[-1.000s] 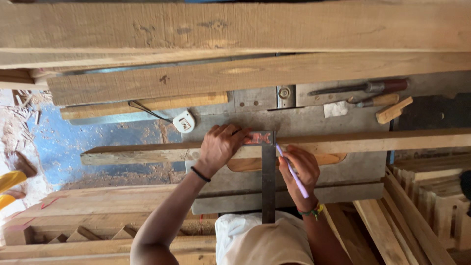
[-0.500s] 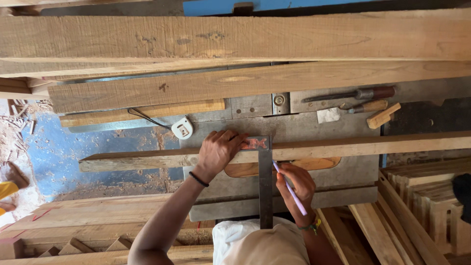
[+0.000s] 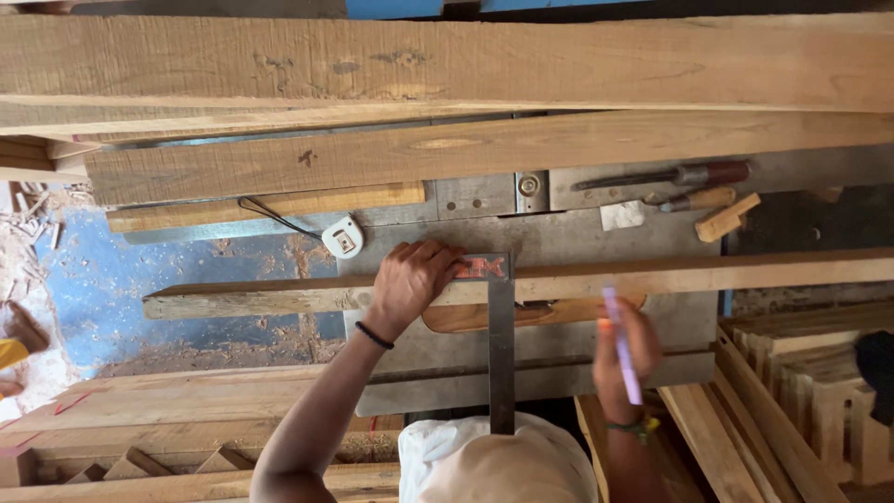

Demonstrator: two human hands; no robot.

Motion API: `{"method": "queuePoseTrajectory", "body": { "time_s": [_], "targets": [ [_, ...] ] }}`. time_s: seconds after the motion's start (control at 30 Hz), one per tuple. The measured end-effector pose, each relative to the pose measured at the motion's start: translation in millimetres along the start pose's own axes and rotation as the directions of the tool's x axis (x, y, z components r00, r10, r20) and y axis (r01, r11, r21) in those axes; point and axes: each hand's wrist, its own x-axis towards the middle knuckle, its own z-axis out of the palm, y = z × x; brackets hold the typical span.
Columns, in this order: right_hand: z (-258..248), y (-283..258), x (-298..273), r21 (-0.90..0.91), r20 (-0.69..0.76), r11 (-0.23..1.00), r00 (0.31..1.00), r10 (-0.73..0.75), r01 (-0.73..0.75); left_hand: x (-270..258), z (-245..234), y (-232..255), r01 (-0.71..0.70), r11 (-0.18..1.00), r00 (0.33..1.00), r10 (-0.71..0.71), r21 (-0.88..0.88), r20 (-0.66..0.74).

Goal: The person uses a try square and a purple marker to draw straight lines on wooden planks placed on a table saw. The person repeatedly positions the square on the wood and draws lines along the edge to mark measurements.

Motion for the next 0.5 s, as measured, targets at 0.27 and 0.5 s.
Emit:
{"method": "queuePoseTrajectory", "body": {
  "time_s": [0.27,0.5],
  "targets": [
    [-38,76,30,0.291,-0.136,0.945,0.971,0.198,-0.152,0,2,-6,0.052,0.998,0.999,-0.052,0.02,-0.012],
    [-41,136,61,-0.051,-0.069,0.998,0.997,0.023,-0.026,5,-6,3,0.075,0.996,0.996,-0.077,0.056,0.036]
  ]
}}
